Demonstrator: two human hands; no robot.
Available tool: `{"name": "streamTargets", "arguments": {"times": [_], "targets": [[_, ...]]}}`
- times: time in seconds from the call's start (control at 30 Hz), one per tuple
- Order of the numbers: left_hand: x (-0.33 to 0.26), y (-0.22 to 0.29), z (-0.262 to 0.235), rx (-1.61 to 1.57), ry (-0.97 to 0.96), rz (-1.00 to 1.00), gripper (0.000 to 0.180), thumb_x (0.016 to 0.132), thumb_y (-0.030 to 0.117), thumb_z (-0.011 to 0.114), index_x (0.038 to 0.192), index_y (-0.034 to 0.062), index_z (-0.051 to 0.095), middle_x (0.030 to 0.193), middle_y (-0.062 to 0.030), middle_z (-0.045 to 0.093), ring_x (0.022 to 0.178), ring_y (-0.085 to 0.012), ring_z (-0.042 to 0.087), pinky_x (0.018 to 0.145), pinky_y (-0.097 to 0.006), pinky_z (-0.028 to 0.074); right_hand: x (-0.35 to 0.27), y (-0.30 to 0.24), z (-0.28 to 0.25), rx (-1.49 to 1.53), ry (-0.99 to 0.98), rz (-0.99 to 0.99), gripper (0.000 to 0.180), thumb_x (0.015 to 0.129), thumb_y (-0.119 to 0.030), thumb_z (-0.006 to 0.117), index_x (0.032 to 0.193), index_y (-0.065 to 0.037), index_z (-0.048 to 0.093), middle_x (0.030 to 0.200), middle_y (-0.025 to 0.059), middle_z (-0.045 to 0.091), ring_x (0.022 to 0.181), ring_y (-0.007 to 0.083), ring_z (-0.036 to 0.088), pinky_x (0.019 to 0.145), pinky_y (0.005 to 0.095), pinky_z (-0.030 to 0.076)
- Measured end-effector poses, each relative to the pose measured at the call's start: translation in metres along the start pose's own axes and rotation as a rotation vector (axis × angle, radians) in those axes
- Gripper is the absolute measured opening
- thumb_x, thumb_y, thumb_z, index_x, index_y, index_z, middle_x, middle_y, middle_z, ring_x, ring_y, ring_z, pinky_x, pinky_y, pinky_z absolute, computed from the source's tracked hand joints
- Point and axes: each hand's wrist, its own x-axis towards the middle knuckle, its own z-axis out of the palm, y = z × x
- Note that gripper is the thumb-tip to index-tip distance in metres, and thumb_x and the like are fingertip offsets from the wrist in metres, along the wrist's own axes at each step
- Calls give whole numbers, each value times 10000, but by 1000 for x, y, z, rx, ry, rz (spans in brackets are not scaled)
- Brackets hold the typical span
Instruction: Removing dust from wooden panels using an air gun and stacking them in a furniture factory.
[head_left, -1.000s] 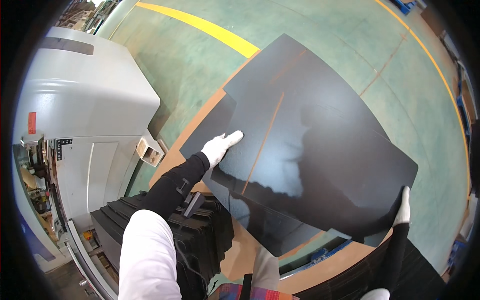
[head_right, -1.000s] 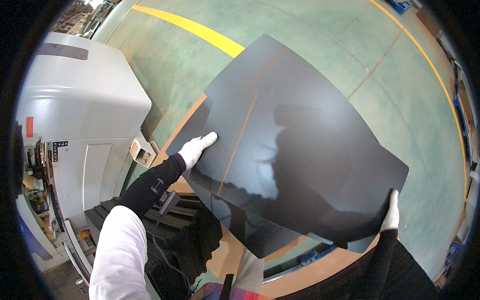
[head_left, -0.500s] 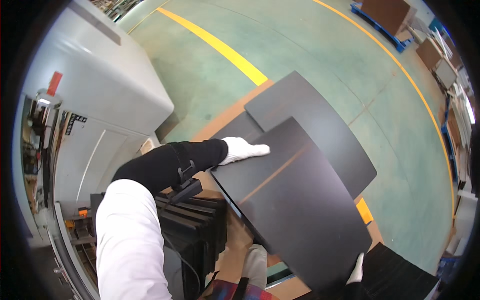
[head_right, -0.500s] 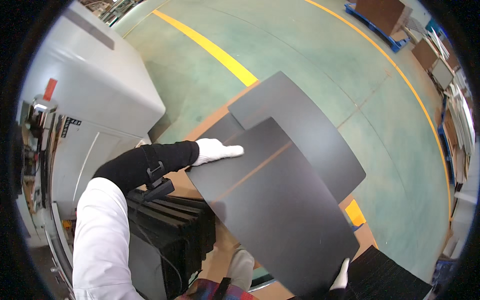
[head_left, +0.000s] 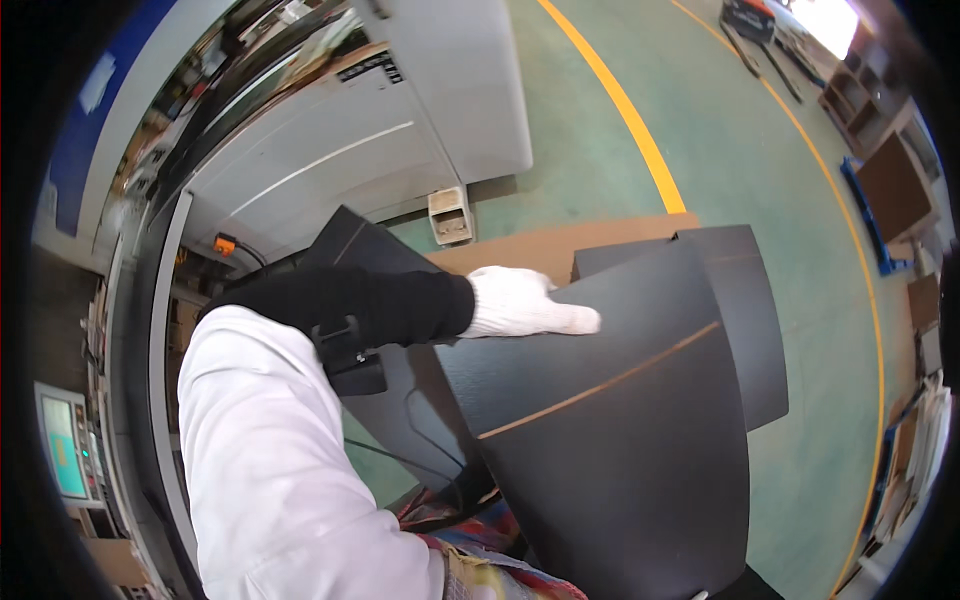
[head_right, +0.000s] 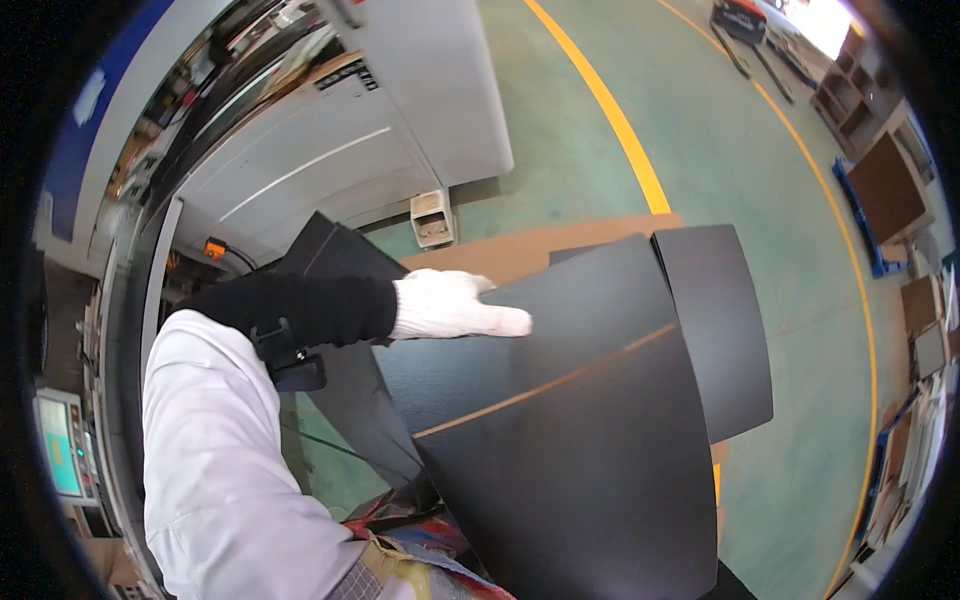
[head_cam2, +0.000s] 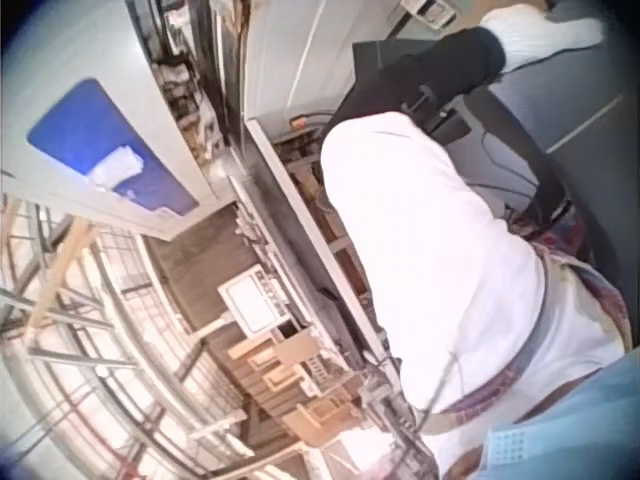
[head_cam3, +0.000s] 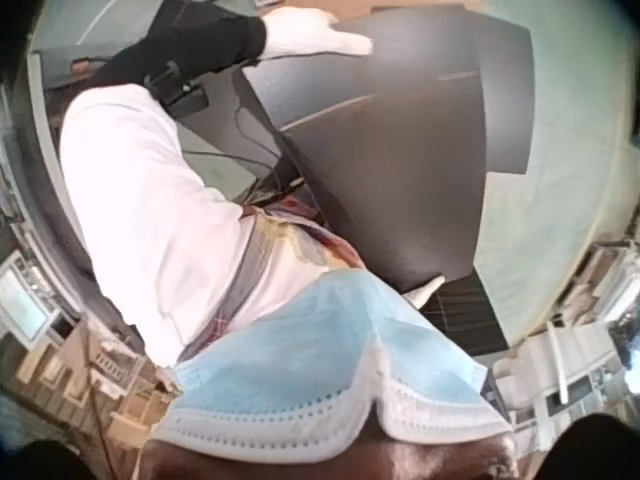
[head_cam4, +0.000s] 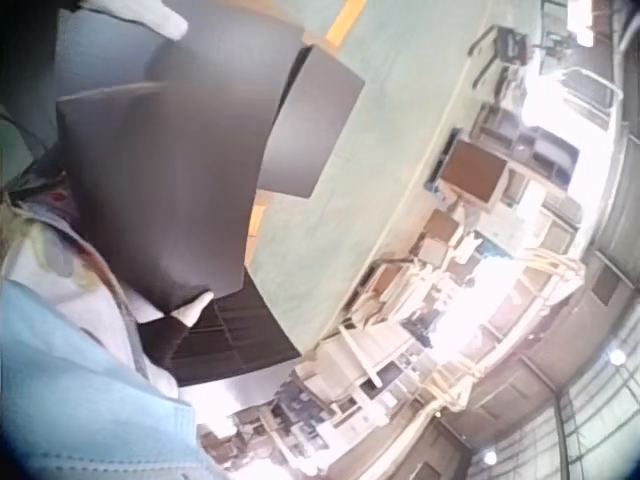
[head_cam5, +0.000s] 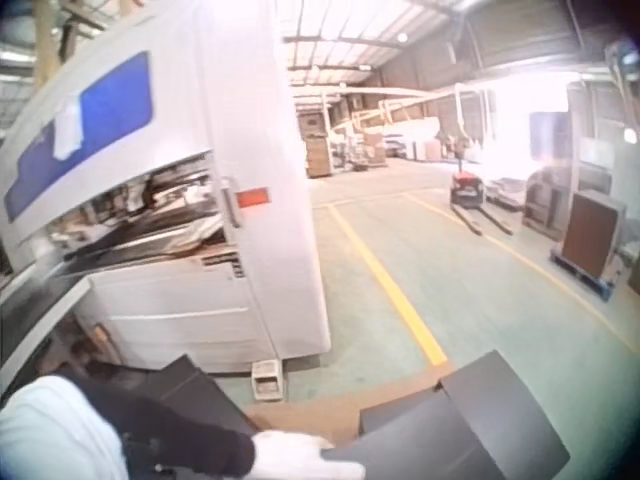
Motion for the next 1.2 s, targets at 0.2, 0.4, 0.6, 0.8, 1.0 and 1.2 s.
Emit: {"name": "streamTargets", "arguments": {"times": [0.2, 0.4, 0.6, 0.8, 1.0, 1.2], "targets": [[-120, -145, 30, -219, 197, -191, 1058, 749, 796, 483, 1285, -116, 499, 1216, -290, 574, 1130, -369, 566, 959, -371, 437, -3, 30, 24, -170, -202, -284, 779, 926, -582, 473, 1407, 25, 384, 1428, 169, 429, 1273, 313, 435, 1076, 431, 346], [-146, -266, 56, -291, 443, -273, 869, 781, 731, 498, 1107, -62, 643, 1060, -263, 643, 1062, -356, 606, 920, -389, 468, 7, 44, 96, -173, -577, -361, 653, 945, -491, 537, 1377, -10, 443, 1345, 133, 527, 1171, 286, 546, 983, 405, 468], [-171, -325, 32, -46, 660, -135, 596, 861, 568, 497, 1204, 98, 623, 1266, -152, 583, 1177, -322, 546, 986, -406, 436, -32, 57, 175, -241, -598, -392, 709, 933, -522, 547, 1394, 2, 420, 1370, 111, 503, 1181, 265, 519, 990, 367, 436], [-142, -495, 93, -646, 1030, -440, 731, 919, 611, 390, 1348, 30, 505, 1408, -162, 487, 1321, -299, 438, 1102, -357, 314, -37, 61, 191, -282, -639, -366, 750, 928, -554, 532, 1404, 10, 400, 1403, 121, 467, 1207, 263, 495, 1009, 366, 418], [-116, -517, 104, -592, 1177, -282, 672, 963, 555, 251, 1162, 28, 618, 1205, -233, 596, 1172, -390, 511, 989, -435, 382, -36, 56, 185, -363, -622, -449, 795, 923, -565, 527, 1425, 28, 357, 1449, 136, 415, 1240, 279, 468, 1048, 372, 388], [-123, -528, 111, -785, 1150, -234, 715, 952, 577, 162, 1265, 123, 617, 1323, -82, 586, 1255, -291, 501, 1076, -342, 323, -69, 59, 205, -376, -435, -411, 820, 895, -608, 532, 1447, -27, 356, 1444, 112, 424, 1248, 297, 463, 1036, 414, 409]]}}
